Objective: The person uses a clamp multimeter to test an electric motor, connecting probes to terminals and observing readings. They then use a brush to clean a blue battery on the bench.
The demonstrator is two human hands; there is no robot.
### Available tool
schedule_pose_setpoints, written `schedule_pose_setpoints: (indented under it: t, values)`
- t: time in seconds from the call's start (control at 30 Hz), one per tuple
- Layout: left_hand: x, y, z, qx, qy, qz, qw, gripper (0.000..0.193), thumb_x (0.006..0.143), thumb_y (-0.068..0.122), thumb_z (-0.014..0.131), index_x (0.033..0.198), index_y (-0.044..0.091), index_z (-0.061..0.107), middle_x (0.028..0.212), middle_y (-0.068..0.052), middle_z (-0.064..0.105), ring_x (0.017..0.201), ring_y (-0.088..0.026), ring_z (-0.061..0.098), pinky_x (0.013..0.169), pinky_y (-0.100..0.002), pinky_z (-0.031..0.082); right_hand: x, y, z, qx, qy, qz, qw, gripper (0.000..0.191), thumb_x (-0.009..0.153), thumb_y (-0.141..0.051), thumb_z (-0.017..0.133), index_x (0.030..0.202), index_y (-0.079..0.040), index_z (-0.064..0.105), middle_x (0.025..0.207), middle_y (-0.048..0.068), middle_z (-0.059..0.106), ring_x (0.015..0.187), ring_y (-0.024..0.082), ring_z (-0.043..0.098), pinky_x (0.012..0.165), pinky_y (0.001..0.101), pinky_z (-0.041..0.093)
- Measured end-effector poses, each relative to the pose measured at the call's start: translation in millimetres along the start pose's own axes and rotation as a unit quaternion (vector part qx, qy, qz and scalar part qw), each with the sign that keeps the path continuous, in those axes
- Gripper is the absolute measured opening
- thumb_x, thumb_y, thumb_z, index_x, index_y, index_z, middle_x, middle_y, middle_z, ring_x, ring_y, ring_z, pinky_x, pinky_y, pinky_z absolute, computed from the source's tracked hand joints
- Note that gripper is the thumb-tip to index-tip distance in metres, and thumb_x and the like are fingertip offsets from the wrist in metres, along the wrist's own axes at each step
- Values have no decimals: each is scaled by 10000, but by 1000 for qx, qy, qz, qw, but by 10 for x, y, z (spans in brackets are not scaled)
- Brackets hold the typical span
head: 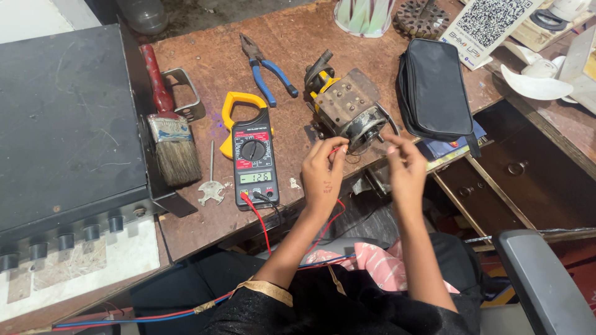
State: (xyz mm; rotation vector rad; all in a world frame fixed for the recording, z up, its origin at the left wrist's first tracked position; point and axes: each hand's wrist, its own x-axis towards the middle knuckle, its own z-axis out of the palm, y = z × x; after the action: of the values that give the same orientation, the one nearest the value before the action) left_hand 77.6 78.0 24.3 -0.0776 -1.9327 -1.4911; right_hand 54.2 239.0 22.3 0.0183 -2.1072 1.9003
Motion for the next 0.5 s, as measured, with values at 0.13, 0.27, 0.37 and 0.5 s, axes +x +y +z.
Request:
schedule_pose_setpoints:
  t: [0.13,0.27,0.37,0.5]
  values:
    - [-10,-46,4,-32,-1,-42,999,117,947,102,715,1053,52,726,818,-32,627,648,-97,552,582,-271,457,-28,122,123,-14,0,-21,1000,171,1012,-116,699,1155,-29,737,762,-52,503,651,15,393,569,195,295]
    - [-12,-81,11,-46,18,-87,995,186,938,120,736,1114,65,707,735,-17,581,612,-94,495,552,-283,422,49,-3,134,-11,36,-141,989,205,1017,-150,728,1145,7,695,1022,8,731,891,37,632,778,201,500]
    - [-15,-100,15,-45,16,-104,993,264,937,134,746,1183,81,665,692,0,551,585,-94,488,547,-286,422,215,-194,126,-128,63,-164,976,288,962,-212,788,1131,8,713,952,58,739,821,61,622,725,240,504]
    - [-21,-118,13,-30,29,-57,998,350,930,120,746,1253,82,617,696,2,512,604,-95,498,587,-286,449,705,-357,258,-269,42,-178,946,323,901,-282,867,1035,-10,757,799,76,697,702,73,600,659,271,480]
